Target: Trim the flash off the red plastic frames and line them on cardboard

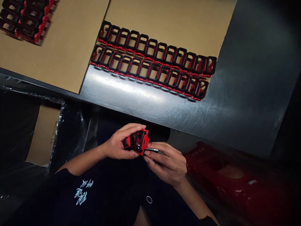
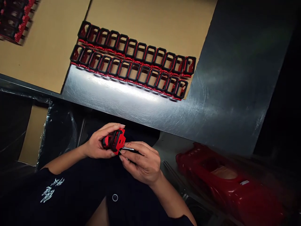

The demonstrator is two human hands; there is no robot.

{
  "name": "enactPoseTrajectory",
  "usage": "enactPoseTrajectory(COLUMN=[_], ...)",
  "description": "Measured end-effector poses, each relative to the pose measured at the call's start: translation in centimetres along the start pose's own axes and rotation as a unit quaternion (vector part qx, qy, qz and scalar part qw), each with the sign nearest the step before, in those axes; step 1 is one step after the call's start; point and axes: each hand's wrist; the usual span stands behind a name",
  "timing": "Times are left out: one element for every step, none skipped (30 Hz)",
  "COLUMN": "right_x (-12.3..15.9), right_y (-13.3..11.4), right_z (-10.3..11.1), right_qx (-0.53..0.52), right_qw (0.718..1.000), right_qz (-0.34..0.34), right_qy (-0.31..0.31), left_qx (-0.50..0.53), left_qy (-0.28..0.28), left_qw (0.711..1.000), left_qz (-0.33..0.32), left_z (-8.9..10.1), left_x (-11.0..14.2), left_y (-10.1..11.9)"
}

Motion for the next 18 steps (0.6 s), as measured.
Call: enactPoseTrajectory(right_x=[0.0, -0.1, -0.1, 0.0, 0.0, 0.0, 0.1, 0.1, 0.2, 0.2, 0.3, 0.3, 0.4, 0.5, 0.6, 0.8, 0.9, 1.0], right_y=[0.0, 0.0, 0.0, 0.0, 0.1, 0.1, 0.1, 0.1, 0.0, 0.0, 0.0, 0.0, 0.0, -0.1, -0.1, -0.1, -0.1, -0.1], right_z=[0.0, 0.0, 0.0, 0.0, 0.0, 0.0, 0.0, 0.0, -0.1, -0.1, -0.1, -0.1, -0.1, -0.2, -0.2, -0.2, -0.2, -0.2], right_qx=[-0.001, -0.003, -0.004, -0.004, -0.004, -0.003, -0.001, 0.001, 0.003, 0.005, 0.006, 0.007, 0.008, 0.008, 0.008, 0.007, 0.005, 0.002], right_qw=[1.000, 1.000, 1.000, 1.000, 1.000, 1.000, 1.000, 1.000, 1.000, 1.000, 1.000, 1.000, 1.000, 0.999, 0.999, 0.999, 0.999, 0.999], right_qz=[0.000, 0.002, 0.004, 0.003, 0.002, 0.000, -0.002, -0.004, -0.007, -0.009, -0.013, -0.019, -0.027, -0.034, -0.041, -0.046, -0.050, -0.054], right_qy=[-0.001, -0.002, -0.002, -0.004, -0.004, -0.004, -0.004, -0.004, -0.002, 0.000, 0.002, 0.004, 0.006, 0.007, 0.007, 0.007, 0.005, 0.003], left_qx=[-0.001, -0.002, -0.002, 0.000, 0.001, 0.002, 0.002, 0.001, -0.001, -0.004, -0.006, -0.008, -0.011, -0.014, -0.018, -0.021, -0.024, -0.026], left_qy=[0.001, 0.001, 0.002, 0.003, 0.003, 0.003, 0.003, 0.003, 0.004, 0.004, 0.005, 0.005, 0.005, 0.005, 0.005, 0.004, 0.004, 0.004], left_qw=[1.000, 1.000, 1.000, 1.000, 1.000, 1.000, 1.000, 1.000, 1.000, 1.000, 1.000, 1.000, 1.000, 1.000, 1.000, 1.000, 1.000, 1.000], left_qz=[0.001, 0.002, 0.002, 0.002, 0.004, 0.007, 0.010, 0.013, 0.016, 0.017, 0.016, 0.015, 0.014, 0.013, 0.013, 0.013, 0.011, 0.009], left_z=[0.0, 0.0, 0.0, 0.0, 0.0, 0.0, 0.0, 0.0, 0.0, 0.0, 0.0, 0.0, 0.0, 0.0, 0.1, 0.1, 0.1, 0.1], left_x=[0.0, 0.1, 0.1, 0.1, 0.1, 0.1, 0.2, 0.2, 0.3, 0.3, 0.4, 0.5, 0.5, 0.5, 0.5, 0.5, 0.5, 0.5], left_y=[-0.1, -0.1, -0.2, -0.2, -0.2, -0.2, -0.3, -0.3, -0.3, -0.3, -0.3, -0.3, -0.3, -0.2, -0.2, -0.2, -0.1, -0.1])
Point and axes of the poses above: each hand's wrist, its own x-axis away from the middle knuckle, its own z-axis out of the back of the hand, y = z × x, and after that the axes turned 10 degrees about -z, right-handed
